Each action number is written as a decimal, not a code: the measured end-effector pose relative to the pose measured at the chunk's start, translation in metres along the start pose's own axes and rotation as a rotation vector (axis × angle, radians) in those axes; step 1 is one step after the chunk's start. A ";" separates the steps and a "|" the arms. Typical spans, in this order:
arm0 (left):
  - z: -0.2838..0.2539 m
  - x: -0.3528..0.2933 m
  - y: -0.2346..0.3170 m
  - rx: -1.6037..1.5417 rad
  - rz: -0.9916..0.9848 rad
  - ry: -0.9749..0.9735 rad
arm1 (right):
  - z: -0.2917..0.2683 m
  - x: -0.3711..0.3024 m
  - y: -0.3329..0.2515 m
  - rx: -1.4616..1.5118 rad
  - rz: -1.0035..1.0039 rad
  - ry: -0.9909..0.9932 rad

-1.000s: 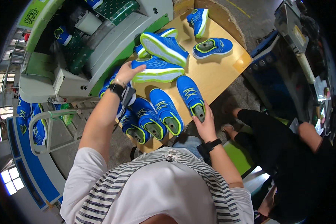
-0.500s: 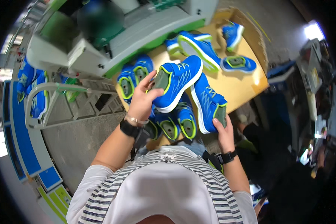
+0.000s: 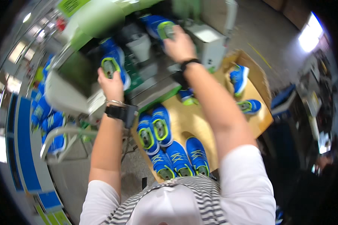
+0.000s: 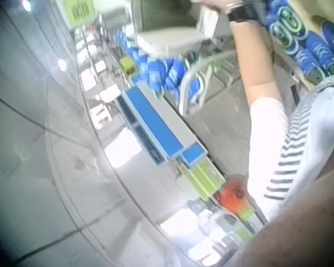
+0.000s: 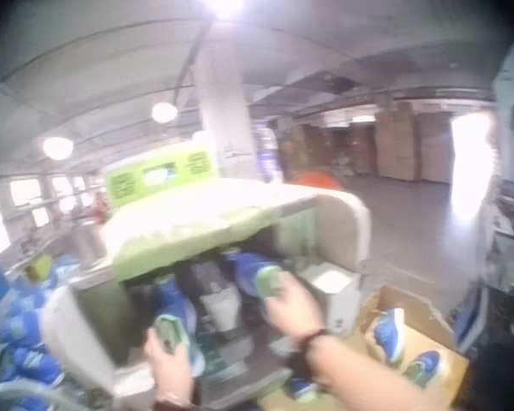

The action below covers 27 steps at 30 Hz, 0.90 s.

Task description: Sorting and arranging blue sneakers onto a multi-tiered rack and a conveyor belt in a shoe manufacturing facility.

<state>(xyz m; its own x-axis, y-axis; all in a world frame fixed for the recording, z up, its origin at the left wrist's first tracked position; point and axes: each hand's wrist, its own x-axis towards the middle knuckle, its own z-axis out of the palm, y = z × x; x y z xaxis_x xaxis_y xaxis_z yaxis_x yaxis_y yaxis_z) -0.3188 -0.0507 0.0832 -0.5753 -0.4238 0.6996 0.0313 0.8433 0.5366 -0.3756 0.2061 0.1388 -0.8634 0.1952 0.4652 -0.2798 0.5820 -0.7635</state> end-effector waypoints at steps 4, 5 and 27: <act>0.025 0.058 -0.023 -0.401 -0.192 -0.295 | 0.076 0.014 0.027 -0.165 -0.085 -0.003; 0.015 0.059 -0.032 -0.440 -0.264 -0.320 | 0.068 0.006 0.034 -0.114 -0.151 -0.050; -0.183 -0.200 0.026 -0.415 -0.054 -1.052 | -0.157 -0.370 0.134 -0.570 0.184 -0.387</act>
<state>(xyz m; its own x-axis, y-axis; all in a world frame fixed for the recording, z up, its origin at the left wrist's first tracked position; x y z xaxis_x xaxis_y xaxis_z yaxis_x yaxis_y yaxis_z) -0.0533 -0.0042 0.0439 -0.9798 0.1975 0.0312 0.1414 0.5744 0.8062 -0.0275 0.3357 -0.0657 -0.9922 0.0970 0.0781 0.0565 0.9094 -0.4121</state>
